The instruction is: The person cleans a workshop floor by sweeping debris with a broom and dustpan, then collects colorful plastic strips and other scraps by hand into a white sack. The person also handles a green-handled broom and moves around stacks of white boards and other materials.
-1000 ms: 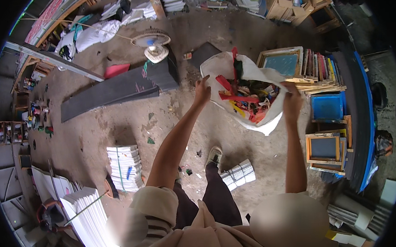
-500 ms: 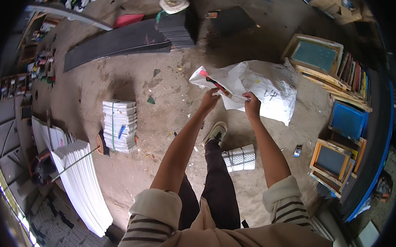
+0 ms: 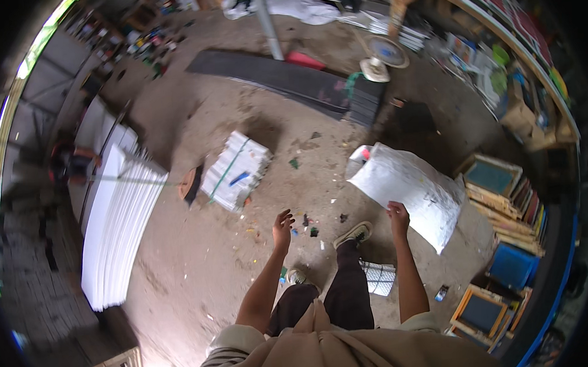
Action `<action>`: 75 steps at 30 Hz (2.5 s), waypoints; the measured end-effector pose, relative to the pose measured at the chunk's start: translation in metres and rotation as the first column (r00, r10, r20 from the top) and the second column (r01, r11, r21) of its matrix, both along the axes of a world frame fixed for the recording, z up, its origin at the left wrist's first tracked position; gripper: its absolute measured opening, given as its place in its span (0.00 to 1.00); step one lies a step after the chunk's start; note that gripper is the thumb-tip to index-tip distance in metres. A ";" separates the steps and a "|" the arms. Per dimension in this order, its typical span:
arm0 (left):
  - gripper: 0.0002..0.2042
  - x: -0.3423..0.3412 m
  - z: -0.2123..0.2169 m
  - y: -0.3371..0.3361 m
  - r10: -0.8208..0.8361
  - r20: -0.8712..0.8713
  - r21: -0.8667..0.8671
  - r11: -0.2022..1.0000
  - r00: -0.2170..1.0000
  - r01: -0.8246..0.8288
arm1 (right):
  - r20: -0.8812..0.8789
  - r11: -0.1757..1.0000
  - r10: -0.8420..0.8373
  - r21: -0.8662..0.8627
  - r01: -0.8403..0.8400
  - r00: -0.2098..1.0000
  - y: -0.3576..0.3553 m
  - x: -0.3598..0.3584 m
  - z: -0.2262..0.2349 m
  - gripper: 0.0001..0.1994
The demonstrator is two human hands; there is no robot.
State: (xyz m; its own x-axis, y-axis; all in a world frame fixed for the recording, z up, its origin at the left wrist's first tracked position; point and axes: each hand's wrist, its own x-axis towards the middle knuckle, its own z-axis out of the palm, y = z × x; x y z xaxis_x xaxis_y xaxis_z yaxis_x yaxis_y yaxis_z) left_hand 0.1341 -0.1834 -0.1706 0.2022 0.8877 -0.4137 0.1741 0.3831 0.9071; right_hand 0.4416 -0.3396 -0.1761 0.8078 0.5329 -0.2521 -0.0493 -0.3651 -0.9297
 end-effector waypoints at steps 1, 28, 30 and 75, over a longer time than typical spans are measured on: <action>0.13 -0.046 0.010 -0.016 0.076 -0.021 0.018 0.997 0.997 -0.075 | -0.118 0.999 0.006 0.055 0.001 0.993 0.005 -0.039 0.015 0.10; 0.13 -0.494 0.003 -0.010 0.785 -0.432 0.028 0.503 0.444 -0.864 | -0.204 0.637 0.711 -0.220 -0.739 0.673 0.326 -0.439 -0.046 0.11; 0.13 -0.516 0.020 0.043 0.809 -0.405 0.025 0.475 0.426 -0.879 | -0.203 0.622 0.716 -0.248 -0.743 0.668 0.366 -0.459 -0.038 0.10; 0.07 -0.703 0.091 0.671 -0.149 0.355 0.115 0.987 0.923 0.115 | -0.980 0.916 0.178 0.132 -0.379 0.091 0.812 -0.871 0.074 0.02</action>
State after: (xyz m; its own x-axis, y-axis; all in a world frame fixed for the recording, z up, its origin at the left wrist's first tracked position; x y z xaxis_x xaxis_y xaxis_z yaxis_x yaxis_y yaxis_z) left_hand -0.5693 0.4874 -0.0798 0.4410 0.8725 -0.2102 -0.1288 0.2933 0.9473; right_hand -0.4290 0.4722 -0.1023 -0.3608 0.5416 -0.7593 -0.7224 -0.6772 -0.1397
